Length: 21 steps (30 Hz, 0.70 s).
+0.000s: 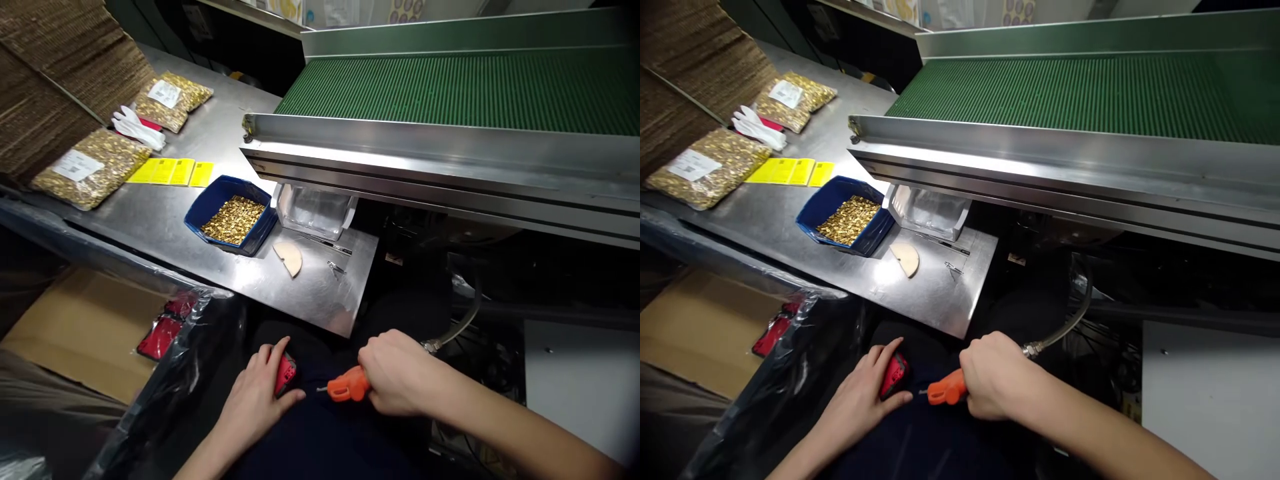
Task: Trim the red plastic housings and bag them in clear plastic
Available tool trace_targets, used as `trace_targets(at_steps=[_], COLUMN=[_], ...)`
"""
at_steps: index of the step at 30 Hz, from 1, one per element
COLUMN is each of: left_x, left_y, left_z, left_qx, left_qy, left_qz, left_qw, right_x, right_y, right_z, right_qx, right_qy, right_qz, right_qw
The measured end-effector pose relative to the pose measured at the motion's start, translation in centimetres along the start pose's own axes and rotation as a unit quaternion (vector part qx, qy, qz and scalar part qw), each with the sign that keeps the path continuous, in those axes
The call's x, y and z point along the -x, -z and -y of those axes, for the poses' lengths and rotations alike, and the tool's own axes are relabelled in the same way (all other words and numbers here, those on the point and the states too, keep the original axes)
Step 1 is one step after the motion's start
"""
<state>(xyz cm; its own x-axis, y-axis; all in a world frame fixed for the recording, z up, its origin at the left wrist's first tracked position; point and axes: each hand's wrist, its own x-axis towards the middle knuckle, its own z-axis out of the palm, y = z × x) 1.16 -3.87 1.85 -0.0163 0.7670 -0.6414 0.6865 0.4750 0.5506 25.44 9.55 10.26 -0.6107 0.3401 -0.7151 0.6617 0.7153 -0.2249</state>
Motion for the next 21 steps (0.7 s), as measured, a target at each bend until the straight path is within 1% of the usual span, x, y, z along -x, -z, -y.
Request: trace_targets(at_steps=[1, 2, 3, 4, 5, 6, 7, 8, 9, 10, 11, 13, 14, 15, 16, 17, 18, 19, 20, 21], left_x=[0.1, 0.3, 0.4, 0.6, 0.9, 1.2, 1.4, 1.6, 1.8, 1.8, 1.8, 1.4, 1.1, 0.7, 0.2, -0.4, -1.1, -1.9, -2.8, -3.6], left_y=[0.2, 0.5, 0.9, 1.3, 1.7, 1.9, 1.9, 1.9, 1.8, 1.7, 1.6, 2.0, 2.3, 2.7, 3.1, 3.4, 3.5, 3.5, 3.3, 2.9], left_z=[0.6, 1.3, 1.9, 2.4, 2.8, 3.1, 3.3, 3.3, 3.2, 3.1, 2.8, 1.9, 1.3, 0.6, -0.2, -1.2, -2.1, -3.1, -4.1, -5.1], left_qx=[0.053, 0.135, 0.240, 0.351, 0.453, 0.532, 0.581, 0.610, 0.621, 0.626, 0.629, 0.625, 0.612, 0.585, 0.541, 0.482, 0.409, 0.329, 0.253, 0.176], left_qy=[0.000, 0.004, 0.018, 0.044, 0.074, 0.096, 0.112, 0.122, 0.126, 0.126, 0.119, 0.087, 0.066, 0.047, 0.030, 0.015, -0.003, -0.026, -0.052, -0.083], left_qz=[-0.001, 0.012, 0.039, 0.076, 0.123, 0.171, 0.214, 0.252, 0.278, 0.291, 0.296, 0.294, 0.288, 0.276, 0.260, 0.231, 0.188, 0.141, 0.080, 0.018], left_qw=[0.999, 0.991, 0.970, 0.932, 0.880, 0.824, 0.777, 0.742, 0.722, 0.713, 0.709, 0.718, 0.734, 0.761, 0.800, 0.845, 0.893, 0.934, 0.963, 0.981], right_x=[0.1, 0.2, 0.4, 0.6, 0.9, 1.3, 1.6, 1.9, 2.2, 2.5, 2.7, 3.0, 3.1, 3.1, 3.0, 2.8, 2.5, 2.0, 1.4, 0.7], right_y=[0.2, 0.4, 0.4, 0.4, 0.3, 0.2, 0.1, 0.0, 0.0, 0.0, 0.1, 0.1, 0.0, 0.0, -0.2, -0.4, -0.6, -1.0, -1.3, -1.8], right_z=[0.0, 0.1, 0.3, 0.5, 0.8, 1.2, 1.5, 1.9, 2.1, 2.3, 2.4, 1.9, 1.3, 0.5, -0.7, -2.2, -3.8, -5.5, -7.3, -9.0], right_qx=[0.000, -0.005, -0.013, -0.026, -0.037, -0.046, -0.050, -0.050, -0.049, -0.054, -0.064, -0.075, -0.071, -0.058, -0.039, -0.020, -0.007, 0.000, 0.005, 0.013], right_qy=[0.003, 0.006, 0.013, 0.027, 0.044, 0.056, 0.058, 0.047, 0.034, 0.027, 0.029, 0.046, 0.044, 0.026, -0.002, -0.032, -0.060, -0.082, -0.102, -0.118], right_qz=[-0.005, -0.014, -0.022, -0.028, -0.026, -0.021, -0.017, -0.016, -0.016, -0.012, 0.003, 0.037, 0.035, 0.010, -0.038, -0.098, -0.157, -0.201, -0.231, -0.249], right_qw=[1.000, 1.000, 1.000, 0.999, 0.998, 0.997, 0.997, 0.998, 0.998, 0.998, 0.998, 0.995, 0.996, 0.998, 0.999, 0.994, 0.986, 0.976, 0.967, 0.961])
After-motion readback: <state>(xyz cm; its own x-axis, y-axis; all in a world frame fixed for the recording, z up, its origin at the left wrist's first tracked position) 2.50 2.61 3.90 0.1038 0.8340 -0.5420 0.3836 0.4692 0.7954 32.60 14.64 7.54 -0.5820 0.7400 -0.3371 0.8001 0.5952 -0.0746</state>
